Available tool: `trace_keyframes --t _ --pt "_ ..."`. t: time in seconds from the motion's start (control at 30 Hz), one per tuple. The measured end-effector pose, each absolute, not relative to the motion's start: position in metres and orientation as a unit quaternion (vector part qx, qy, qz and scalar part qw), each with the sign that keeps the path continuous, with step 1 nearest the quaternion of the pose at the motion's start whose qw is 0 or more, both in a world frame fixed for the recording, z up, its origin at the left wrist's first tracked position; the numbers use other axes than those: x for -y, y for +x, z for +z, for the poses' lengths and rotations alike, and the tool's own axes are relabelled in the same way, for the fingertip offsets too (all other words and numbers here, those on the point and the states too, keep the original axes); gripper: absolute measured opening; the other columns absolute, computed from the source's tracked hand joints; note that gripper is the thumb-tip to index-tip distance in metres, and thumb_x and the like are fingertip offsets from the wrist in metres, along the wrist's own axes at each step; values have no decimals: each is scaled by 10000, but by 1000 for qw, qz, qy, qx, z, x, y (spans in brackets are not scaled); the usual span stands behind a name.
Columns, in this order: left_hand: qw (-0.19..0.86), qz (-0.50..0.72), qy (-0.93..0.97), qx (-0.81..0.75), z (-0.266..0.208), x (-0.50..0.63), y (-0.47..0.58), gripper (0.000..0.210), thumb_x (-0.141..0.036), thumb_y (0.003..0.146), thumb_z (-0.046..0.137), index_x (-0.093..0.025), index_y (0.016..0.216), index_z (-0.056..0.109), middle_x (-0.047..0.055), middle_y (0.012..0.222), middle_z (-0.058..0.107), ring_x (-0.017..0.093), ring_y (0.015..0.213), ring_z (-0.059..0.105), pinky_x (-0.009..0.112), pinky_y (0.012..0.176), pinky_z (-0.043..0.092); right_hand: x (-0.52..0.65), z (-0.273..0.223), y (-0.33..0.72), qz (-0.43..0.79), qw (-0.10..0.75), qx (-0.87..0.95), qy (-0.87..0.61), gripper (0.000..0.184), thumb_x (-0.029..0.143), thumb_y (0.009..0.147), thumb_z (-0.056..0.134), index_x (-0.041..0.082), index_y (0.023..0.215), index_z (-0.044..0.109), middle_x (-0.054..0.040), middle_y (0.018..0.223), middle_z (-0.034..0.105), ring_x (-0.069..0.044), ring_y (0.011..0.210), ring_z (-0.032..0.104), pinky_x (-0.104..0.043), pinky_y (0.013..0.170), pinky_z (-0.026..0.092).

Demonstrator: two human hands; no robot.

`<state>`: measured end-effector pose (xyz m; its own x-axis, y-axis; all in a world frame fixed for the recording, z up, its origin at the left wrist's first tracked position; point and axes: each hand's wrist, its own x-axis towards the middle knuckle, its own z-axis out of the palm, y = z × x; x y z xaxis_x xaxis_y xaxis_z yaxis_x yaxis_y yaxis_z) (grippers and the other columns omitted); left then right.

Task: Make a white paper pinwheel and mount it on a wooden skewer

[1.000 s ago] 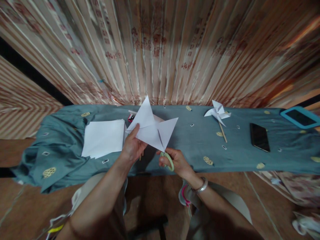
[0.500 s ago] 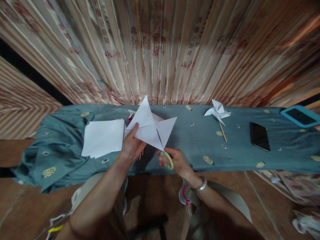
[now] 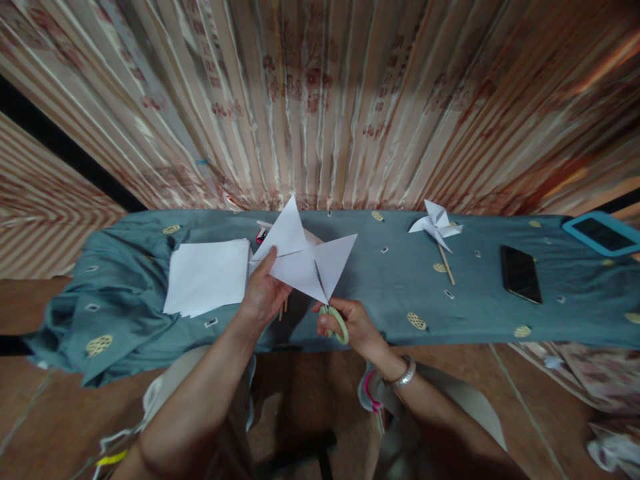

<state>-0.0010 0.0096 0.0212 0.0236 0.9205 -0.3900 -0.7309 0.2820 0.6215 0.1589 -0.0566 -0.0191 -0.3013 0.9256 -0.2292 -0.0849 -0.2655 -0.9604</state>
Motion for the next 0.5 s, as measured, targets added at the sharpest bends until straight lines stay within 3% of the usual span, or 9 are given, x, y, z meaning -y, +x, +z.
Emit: trace_keyframes --t 0.37,0.5 --pt "717 569 120 -384 22 -8 2 276 -220 971 448 -81 1093 652 66 816 757 158 685 705 303 841 578 55 -19 162 666 387 457 -445 459 562 634 790 162 828 676 12 578 640 -102 520 555 -221 496 431" --pt "716 571 121 -382 25 -6 6 289 -213 972 437 -84 1128 643 71 829 759 162 699 710 284 805 576 54 -18 161 666 384 451 -453 472 572 587 808 166 771 651 17 578 640 -94 503 547 -219 490 431"
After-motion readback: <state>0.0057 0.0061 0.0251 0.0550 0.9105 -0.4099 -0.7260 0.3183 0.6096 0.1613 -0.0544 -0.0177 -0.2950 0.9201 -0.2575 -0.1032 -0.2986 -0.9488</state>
